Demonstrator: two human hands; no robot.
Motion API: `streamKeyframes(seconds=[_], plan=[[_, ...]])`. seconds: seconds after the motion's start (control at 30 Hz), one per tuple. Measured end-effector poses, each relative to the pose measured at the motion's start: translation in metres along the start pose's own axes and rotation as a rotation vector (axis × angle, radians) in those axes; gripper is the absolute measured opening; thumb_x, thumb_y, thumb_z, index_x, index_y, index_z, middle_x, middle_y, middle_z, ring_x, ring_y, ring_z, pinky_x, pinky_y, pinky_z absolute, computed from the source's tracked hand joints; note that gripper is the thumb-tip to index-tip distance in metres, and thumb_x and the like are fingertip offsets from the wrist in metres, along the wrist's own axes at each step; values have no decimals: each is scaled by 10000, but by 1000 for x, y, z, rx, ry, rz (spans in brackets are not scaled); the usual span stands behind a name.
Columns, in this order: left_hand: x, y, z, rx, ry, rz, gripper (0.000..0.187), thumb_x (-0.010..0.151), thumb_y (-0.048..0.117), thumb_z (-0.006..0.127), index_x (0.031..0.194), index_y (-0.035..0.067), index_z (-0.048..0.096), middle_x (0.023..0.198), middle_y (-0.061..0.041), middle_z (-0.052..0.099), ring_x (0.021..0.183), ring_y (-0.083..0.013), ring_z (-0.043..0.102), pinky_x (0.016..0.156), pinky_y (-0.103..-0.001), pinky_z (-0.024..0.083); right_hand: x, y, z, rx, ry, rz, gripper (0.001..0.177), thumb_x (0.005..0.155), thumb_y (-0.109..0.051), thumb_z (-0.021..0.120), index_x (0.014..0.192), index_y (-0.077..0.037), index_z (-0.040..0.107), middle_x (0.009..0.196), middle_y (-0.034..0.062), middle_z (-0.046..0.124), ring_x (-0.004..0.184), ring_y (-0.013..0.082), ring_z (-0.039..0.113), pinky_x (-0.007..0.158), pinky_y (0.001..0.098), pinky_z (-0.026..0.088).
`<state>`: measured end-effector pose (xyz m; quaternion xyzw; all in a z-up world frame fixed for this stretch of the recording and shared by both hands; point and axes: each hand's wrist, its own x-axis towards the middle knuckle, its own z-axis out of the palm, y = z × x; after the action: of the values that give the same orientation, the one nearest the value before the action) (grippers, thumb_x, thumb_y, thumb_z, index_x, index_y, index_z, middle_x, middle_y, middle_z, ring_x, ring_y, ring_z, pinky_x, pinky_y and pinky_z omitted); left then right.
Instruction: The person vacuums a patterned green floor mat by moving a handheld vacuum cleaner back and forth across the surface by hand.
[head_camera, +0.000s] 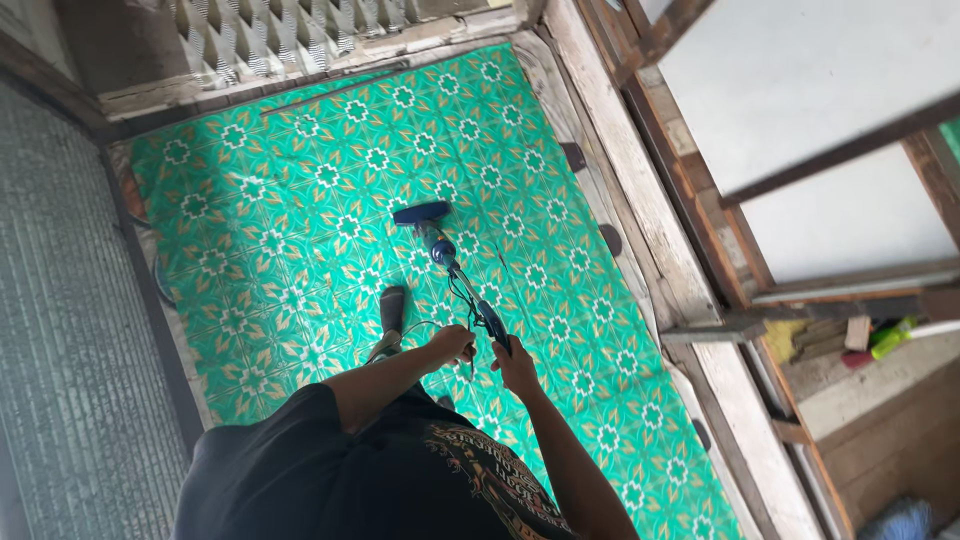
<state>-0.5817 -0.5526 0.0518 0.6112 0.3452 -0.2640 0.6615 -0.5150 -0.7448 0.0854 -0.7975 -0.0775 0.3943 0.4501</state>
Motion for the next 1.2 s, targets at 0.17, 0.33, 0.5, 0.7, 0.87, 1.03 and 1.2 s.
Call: streamKeyframes(seconds=[0.17, 0.33, 0.5, 0.7, 0.87, 1.03, 1.2], plan=[[25, 29, -56, -151, 58, -15, 259, 977, 338, 625, 1037, 92, 677, 891, -43, 752, 765, -173, 733, 630, -358, 519, 78, -51, 9, -68, -80, 82, 409, 1001, -415, 572, 1270, -109, 550, 712, 92, 696, 383, 160, 534, 371, 329, 431], [53, 74, -124, -318, 74, 70, 279, 967, 250, 595, 1039, 8, 714, 864, -114, 759, 714, -239, 739, 627, -347, 570, 175, -133, 17, -190, -130, 108, 406, 992, -452, 580, 1237, -128, 560, 732, 74, 712, 416, 167, 597, 354, 330, 397], [79, 91, -206, -341, 166, 175, 286, 962, 232, 556, 1018, 22, 741, 898, -96, 787, 786, -204, 763, 685, -327, 620, 257, -202, 42, -345, -144, 102, 402, 983, -473, 589, 1191, -129, 579, 750, 68, 727, 451, 204, 648, 357, 341, 420], [92, 116, -279, 129, 466, 136, 288, 917, 272, 539, 998, 218, 810, 931, 10, 782, 870, -172, 742, 762, -371, 585, 322, -255, 69, -347, -128, 68, 499, 979, -435, 619, 1372, -160, 483, 825, 81, 749, 480, 205, 671, 400, 364, 461], [90, 141, -296, 639, 469, 318, 293, 885, 233, 547, 1049, 238, 790, 973, 29, 779, 934, -210, 736, 781, -397, 579, 334, -266, 61, -555, -17, -540, 962, 832, -231, 784, 1633, -286, 255, 963, 184, 733, 692, 296, 691, 560, 429, 546], [79, 130, -256, 738, 534, 417, 229, 902, 247, 608, 1032, 217, 794, 1034, 8, 761, 933, -249, 722, 802, -412, 574, 319, -245, 22, -534, -221, -215, 925, 826, -191, 693, 1624, -342, 251, 1019, 205, 747, 782, 375, 762, 687, 487, 589], [44, 96, -187, 814, 676, 610, 287, 812, 211, 592, 1023, 204, 786, 1034, -9, 773, 886, -250, 739, 741, -419, 599, 276, -208, -17, -697, -213, -409, 949, 814, -182, 742, 1609, -272, 231, 1089, 237, 723, 941, 414, 726, 795, 496, 570]])
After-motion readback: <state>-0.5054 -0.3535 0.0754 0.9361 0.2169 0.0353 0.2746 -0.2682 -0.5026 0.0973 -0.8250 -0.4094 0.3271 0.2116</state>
